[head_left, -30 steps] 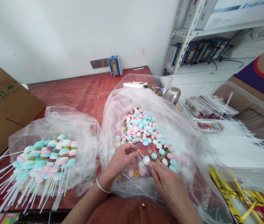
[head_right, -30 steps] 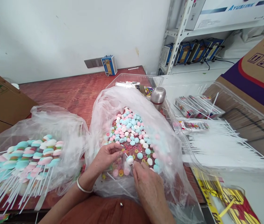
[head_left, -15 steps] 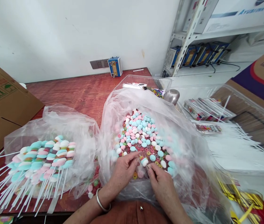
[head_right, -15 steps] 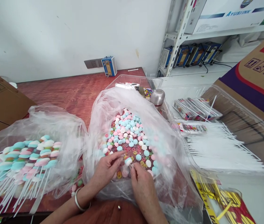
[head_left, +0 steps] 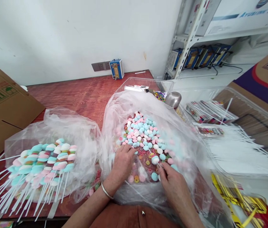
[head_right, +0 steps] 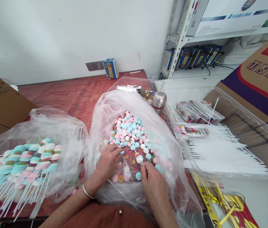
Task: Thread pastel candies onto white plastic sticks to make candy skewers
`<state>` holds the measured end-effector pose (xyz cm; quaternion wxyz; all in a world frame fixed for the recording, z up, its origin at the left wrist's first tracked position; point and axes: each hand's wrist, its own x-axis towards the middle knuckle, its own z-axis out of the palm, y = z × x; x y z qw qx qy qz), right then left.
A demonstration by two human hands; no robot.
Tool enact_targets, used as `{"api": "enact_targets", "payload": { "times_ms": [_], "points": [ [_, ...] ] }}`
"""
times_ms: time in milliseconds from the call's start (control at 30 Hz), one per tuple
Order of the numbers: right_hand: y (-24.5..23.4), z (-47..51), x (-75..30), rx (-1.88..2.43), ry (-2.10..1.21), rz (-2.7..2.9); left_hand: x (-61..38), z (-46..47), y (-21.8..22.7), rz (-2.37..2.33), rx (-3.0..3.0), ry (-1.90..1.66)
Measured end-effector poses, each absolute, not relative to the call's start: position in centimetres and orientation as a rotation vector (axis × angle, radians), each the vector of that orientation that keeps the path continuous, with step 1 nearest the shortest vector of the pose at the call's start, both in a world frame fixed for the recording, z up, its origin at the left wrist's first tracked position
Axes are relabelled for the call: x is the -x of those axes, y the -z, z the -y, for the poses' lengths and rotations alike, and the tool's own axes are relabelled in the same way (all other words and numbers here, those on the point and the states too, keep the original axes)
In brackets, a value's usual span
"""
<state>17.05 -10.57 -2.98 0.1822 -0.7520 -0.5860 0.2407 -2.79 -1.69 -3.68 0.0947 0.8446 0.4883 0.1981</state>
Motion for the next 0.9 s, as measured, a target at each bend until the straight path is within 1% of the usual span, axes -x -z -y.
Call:
{"api": "enact_targets", "payload": {
  "times_ms": [100,267,433,600,667,767,900],
  "points": [
    [3.2,11.2,-17.7,2.116,-0.679,1.628,3.7,1.5,2.8,-1.469,-2.392,-0.652],
    [3.2,10.9,-17.3,2.035,-0.709,1.63,5.0,1.0,1.3,-1.523,-2.415,-0.449],
    [2.9,10.0,-16.4,2.005,-0.749,1.662,4.0,0.8,1.0,-1.511,-2.206,-0.51],
    [3.0,10.0,-16.4,2.003,-0.738,1.68,3.7,0.3,0.9,-1.522,-2.31,-0.291],
    [3.1,10.1,-16.4,2.012,-0.729,1.689,3.8,0.1,1.2,-1.479,-2.33,-0.317],
    [3.2,10.1,-16.2,1.99,-0.723,1.7,3.8,-0.3,1.9,-1.417,-2.309,-0.461],
    [3.3,9.9,-16.0,1.966,-0.724,1.695,3.5,-0.6,2.6,-1.475,-2.29,-0.539]
  ]
}}
